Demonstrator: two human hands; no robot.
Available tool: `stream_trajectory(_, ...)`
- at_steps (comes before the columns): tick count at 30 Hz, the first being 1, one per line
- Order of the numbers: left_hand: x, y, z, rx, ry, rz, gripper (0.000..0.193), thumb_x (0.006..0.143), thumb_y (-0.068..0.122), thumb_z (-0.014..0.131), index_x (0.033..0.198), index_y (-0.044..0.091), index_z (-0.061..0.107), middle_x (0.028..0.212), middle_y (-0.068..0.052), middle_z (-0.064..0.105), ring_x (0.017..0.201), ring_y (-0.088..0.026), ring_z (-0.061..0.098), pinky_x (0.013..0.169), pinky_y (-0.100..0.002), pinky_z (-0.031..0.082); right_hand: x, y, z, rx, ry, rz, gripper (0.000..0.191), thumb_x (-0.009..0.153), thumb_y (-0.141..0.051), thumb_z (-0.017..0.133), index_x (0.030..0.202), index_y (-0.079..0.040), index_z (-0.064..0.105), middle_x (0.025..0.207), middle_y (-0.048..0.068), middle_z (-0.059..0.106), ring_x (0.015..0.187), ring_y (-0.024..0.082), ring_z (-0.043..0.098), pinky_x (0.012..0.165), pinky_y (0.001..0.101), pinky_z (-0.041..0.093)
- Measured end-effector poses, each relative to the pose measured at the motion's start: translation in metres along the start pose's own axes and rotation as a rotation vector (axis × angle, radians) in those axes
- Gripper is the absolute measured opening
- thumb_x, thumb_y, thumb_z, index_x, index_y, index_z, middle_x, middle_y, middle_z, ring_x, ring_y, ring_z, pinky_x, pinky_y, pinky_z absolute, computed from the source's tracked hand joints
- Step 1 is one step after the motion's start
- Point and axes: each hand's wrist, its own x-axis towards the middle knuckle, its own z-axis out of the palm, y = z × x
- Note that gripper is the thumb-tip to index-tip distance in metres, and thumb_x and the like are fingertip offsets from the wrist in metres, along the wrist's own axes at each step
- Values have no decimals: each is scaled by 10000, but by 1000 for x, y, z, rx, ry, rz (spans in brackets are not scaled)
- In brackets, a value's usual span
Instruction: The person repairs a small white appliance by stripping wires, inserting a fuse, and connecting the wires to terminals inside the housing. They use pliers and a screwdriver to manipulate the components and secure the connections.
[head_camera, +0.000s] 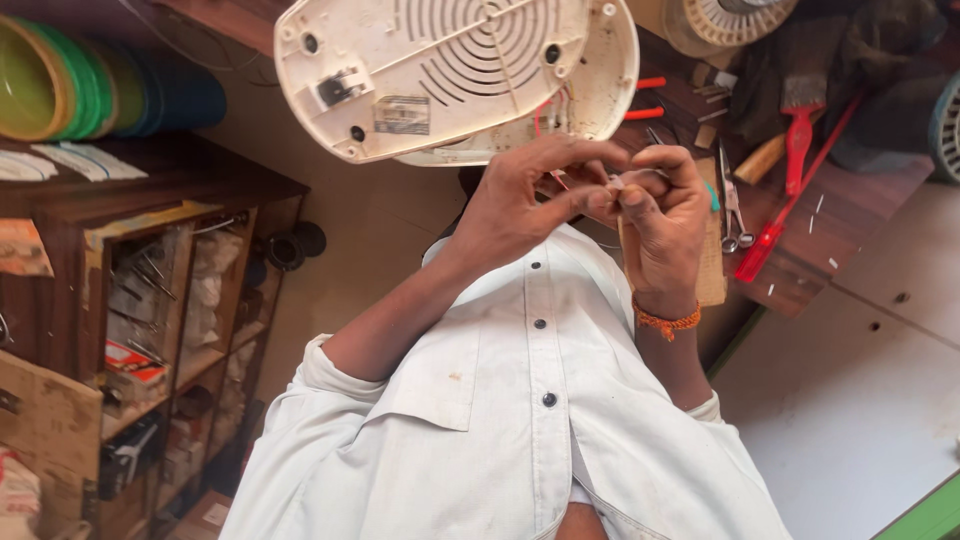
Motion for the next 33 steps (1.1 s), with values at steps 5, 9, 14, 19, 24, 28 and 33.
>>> stream_trajectory(5,4,-12,5,-147,82,-57,210,1001,131,738,1187,38,708,1082,-46,732,971,-109,731,851,-270,634,-1,0,6,-120,0,30,352,954,-207,799,1167,7,618,1010,105,741,923,154,735,882,325,647)
stream_trajectory(9,8,-16,-4,-224,93,-30,201,1009,144,724,1184,46,712,1066,-41,682,985,-119,698,840,-271,625,4,7,16,-242,-58,-19,270,996,-180,803,1086,38,672,1024,93,715,943,140,713,907,312,636)
stream_trajectory(14,7,-18,-7,39,51,25,162,1007,143,731,1145,63,755,1058,-50,637,997,-141,635,802,-270,580,8,13,21,-310,57,-20,297,950,-200,811,1062,38,673,955,93,742,838,132,724,787,273,612)
stream_trajectory(19,6,-21,-8,-1,30,-46,186,1001,158,732,1165,83,775,1043,-31,656,897,-108,649,731,-240,539,14,18,24,-260,64,-24,356,931,-226,827,1109,-24,595,894,59,721,781,98,707,688,236,593)
stream_trajectory(24,6,-21,-13,-503,35,-17,190,1037,134,707,1200,50,756,1186,-32,576,989,-82,662,843,-248,630,17,22,21,-189,-77,-30,429,914,-273,819,1168,-29,574,993,72,739,880,137,757,691,241,610)
stream_trajectory(28,5,-22,-19,-543,3,7,191,1041,110,707,1198,24,771,1208,-43,598,1020,-91,634,884,-233,587,17,22,20,-235,-87,-1,415,943,-202,841,1188,-1,572,1003,93,733,877,152,753,697,255,618)
stream_trajectory(33,6,-21,-15,-498,-67,-99,177,1008,76,697,1152,4,770,1205,-73,639,1035,-163,660,903,-299,601,14,16,32,-304,14,-93,529,939,-170,861,1331,-33,533,884,55,715,769,94,697,671,221,577)
